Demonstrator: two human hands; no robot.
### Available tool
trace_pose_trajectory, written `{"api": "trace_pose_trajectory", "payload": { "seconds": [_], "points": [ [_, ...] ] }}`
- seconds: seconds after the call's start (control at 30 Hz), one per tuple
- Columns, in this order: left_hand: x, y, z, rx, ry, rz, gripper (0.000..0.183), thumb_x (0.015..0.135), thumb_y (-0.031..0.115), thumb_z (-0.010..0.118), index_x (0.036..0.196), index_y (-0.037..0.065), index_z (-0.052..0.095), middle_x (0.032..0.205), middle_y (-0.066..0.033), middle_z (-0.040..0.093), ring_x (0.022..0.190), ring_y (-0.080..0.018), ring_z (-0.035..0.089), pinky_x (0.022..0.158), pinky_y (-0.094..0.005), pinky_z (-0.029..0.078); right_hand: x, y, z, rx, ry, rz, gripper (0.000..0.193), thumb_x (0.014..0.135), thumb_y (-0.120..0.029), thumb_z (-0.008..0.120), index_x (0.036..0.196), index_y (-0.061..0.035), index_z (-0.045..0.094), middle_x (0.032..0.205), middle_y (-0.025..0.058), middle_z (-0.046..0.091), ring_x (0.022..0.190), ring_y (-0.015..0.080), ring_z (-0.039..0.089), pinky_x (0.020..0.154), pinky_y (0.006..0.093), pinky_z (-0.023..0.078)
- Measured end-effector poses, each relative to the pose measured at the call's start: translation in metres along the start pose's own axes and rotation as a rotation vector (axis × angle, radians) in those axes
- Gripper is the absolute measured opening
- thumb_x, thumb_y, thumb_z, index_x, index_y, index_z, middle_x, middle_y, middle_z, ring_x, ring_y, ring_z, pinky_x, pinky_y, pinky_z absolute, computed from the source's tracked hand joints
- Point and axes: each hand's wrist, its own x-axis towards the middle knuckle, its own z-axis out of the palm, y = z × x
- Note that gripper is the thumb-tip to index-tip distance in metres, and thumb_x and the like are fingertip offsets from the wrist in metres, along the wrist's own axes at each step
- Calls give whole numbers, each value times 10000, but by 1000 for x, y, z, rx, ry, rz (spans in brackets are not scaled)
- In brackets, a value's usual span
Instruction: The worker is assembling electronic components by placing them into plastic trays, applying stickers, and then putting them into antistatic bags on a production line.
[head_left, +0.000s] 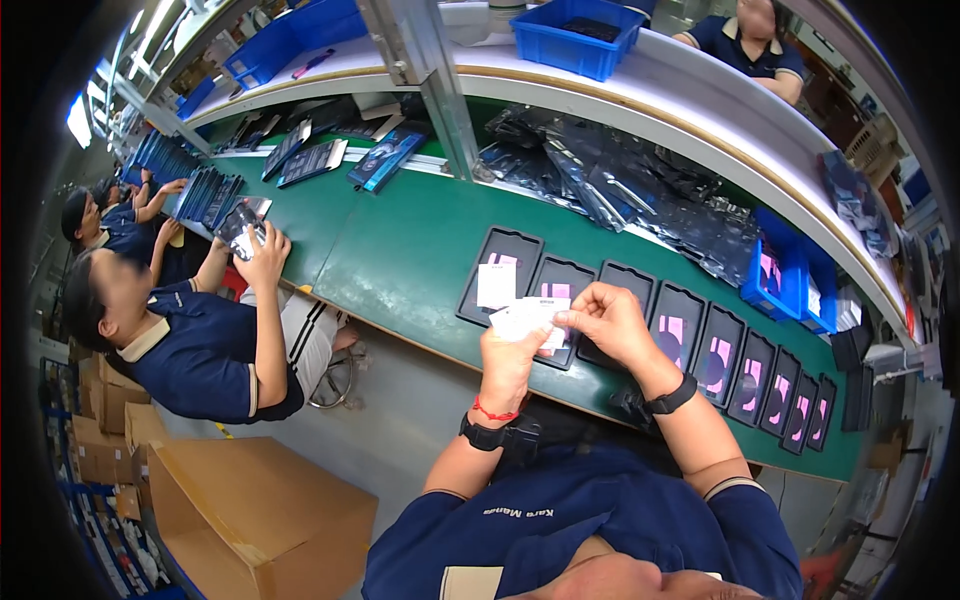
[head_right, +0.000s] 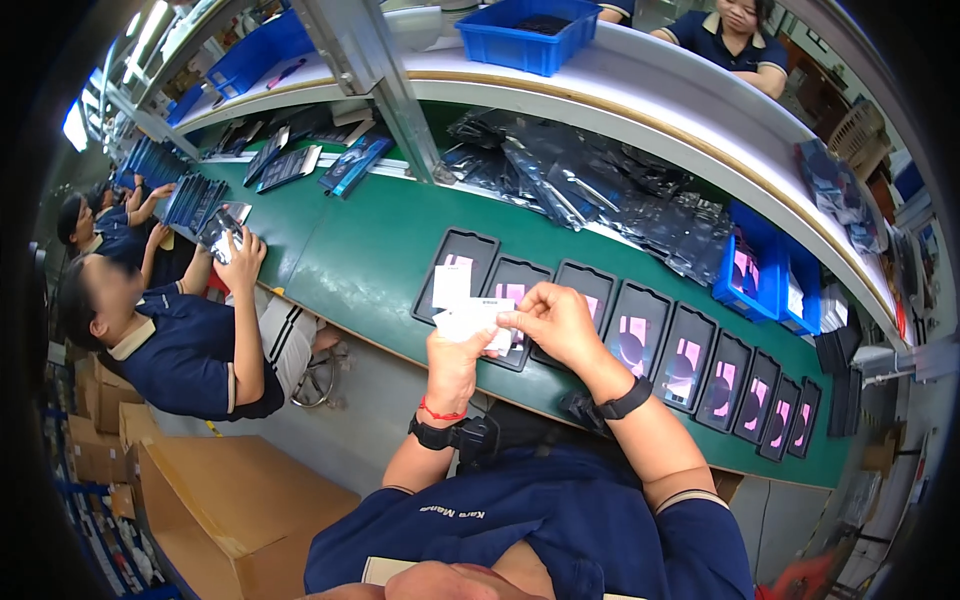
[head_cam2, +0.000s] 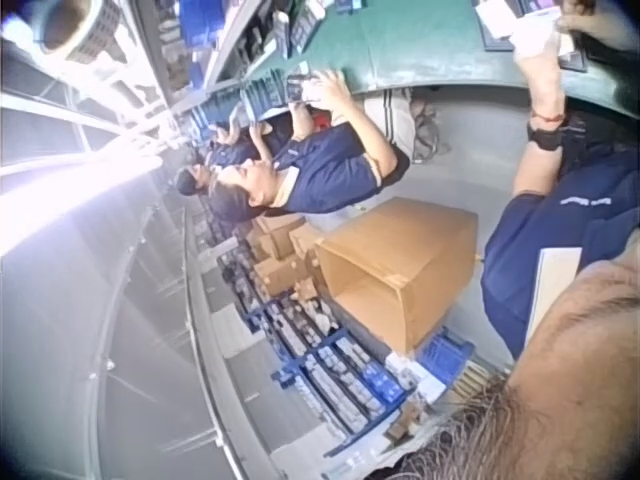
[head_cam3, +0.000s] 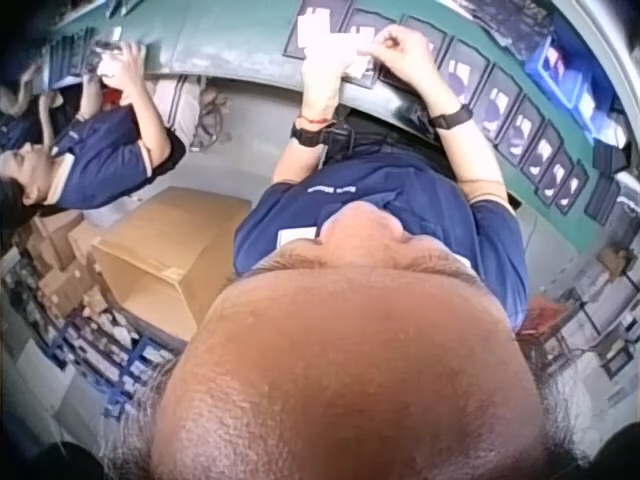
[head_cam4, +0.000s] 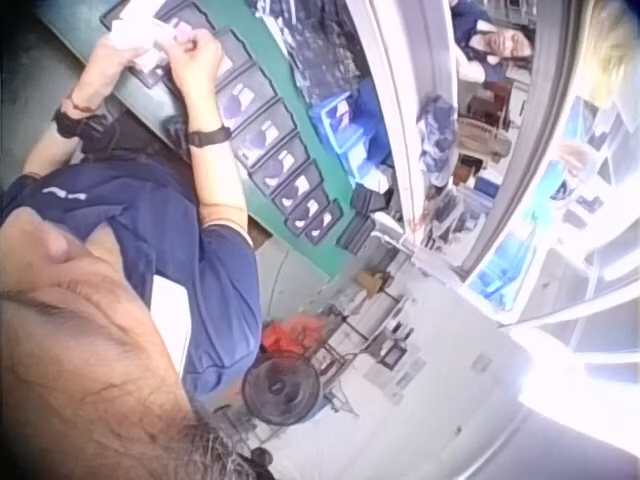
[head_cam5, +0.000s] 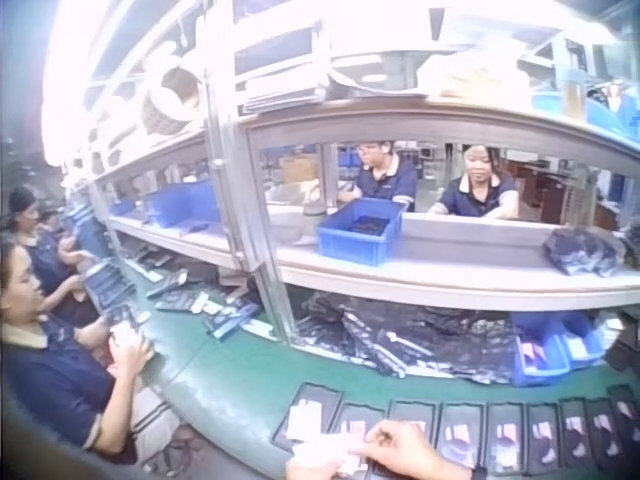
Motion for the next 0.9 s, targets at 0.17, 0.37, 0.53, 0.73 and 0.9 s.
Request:
{"api": "trace_pose_trajectory", "payload": {
  "seconds": [0.17, 0.37, 0.53, 0.73, 0.9],
  "points": [
    [1, -4, 20, -187, -130, -99, 261, 873, 41, 562, 1125, -21, 535, 989, -113, 628, 826, -207, 638, 635, -296, 535, -5, 19, -29, 265, -109, 102, 164, 790, -79, 693, 684, -15, 585, 622, 2, 589, 557, 41, 515, 501, 195, 410],
    [4, -12, 27, -102, -83, -100, 258, 905, 73, 525, 1136, -43, 518, 989, -149, 629, 856, -241, 646, 687, -314, 543, -15, 39, -70, 233, -98, 274, 144, 827, -103, 653, 734, -15, 585, 644, 25, 600, 523, 67, 525, 476, 210, 402],
    [4, -21, 38, -79, -70, -103, 270, 855, -1, 571, 1118, -49, 532, 977, -147, 634, 856, -236, 646, 717, -318, 539, -23, 29, -70, -348, 29, 195, 163, 793, -124, 680, 743, 20, 624, 630, 64, 634, 572, 78, 574, 531, 234, 447],
    [-7, -31, 76, -16, -263, -67, 272, 803, -80, 604, 1069, -37, 569, 934, -89, 647, 810, -166, 634, 730, -281, 523, -34, 36, -66, 278, 52, 72, 143, 770, -93, 719, 733, 2, 619, 669, 34, 641, 588, 36, 551, 512, 187, 428],
    [-12, -47, 83, -149, -350, -249, 296, 929, 99, 488, 1194, -34, 487, 1104, -110, 591, 989, -202, 598, 809, -313, 504, -51, 35, -96, 440, 84, 118, 103, 820, -69, 653, 767, 13, 619, 681, 22, 625, 576, 40, 536, 502, 178, 418]
  ]
}}
